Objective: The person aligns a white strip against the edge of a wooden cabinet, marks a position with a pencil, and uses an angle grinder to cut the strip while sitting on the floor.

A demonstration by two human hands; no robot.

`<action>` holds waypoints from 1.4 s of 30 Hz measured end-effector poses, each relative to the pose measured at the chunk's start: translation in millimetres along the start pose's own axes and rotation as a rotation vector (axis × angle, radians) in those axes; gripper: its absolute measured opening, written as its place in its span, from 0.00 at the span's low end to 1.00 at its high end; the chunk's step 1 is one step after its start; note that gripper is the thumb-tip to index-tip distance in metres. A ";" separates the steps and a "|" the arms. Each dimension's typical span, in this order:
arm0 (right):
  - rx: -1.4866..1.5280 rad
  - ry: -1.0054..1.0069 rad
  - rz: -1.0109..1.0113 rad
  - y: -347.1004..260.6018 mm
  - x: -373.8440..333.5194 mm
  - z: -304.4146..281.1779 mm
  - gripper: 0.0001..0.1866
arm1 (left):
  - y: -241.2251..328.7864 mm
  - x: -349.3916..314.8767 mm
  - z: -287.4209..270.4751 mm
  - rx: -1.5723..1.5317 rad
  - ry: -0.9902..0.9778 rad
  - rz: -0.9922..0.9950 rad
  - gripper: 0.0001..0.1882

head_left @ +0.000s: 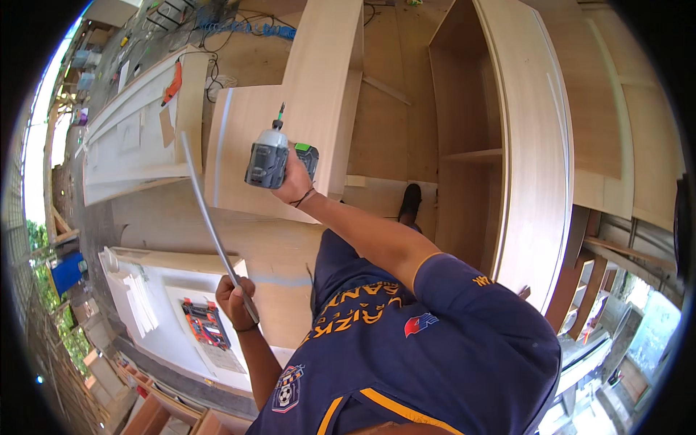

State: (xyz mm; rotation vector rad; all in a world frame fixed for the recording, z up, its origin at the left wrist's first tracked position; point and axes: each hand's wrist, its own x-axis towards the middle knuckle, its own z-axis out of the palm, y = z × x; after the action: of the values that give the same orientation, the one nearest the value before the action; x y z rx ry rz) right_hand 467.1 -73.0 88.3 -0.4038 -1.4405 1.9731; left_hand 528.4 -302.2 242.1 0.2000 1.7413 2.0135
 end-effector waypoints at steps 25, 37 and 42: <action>-0.763 0.579 0.521 233.2 -48.2 -503.9 0.28 | -508.8 142.4 161.2 1.567 -0.391 -0.329 0.17; -1.190 0.203 -0.022 394.6 -40.0 -604.9 0.27 | -612.2 266.9 52.1 1.797 -0.357 -0.245 0.16; -0.965 0.204 0.075 436.9 -33.8 -650.8 0.17 | -660.1 291.2 -10.4 1.879 -0.301 -0.234 0.17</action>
State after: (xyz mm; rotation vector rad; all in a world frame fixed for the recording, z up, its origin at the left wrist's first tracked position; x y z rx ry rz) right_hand 736.1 298.6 -548.2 -1.0399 -2.1726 1.1071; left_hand 433.4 -127.9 -451.5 0.7160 2.5569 -0.3302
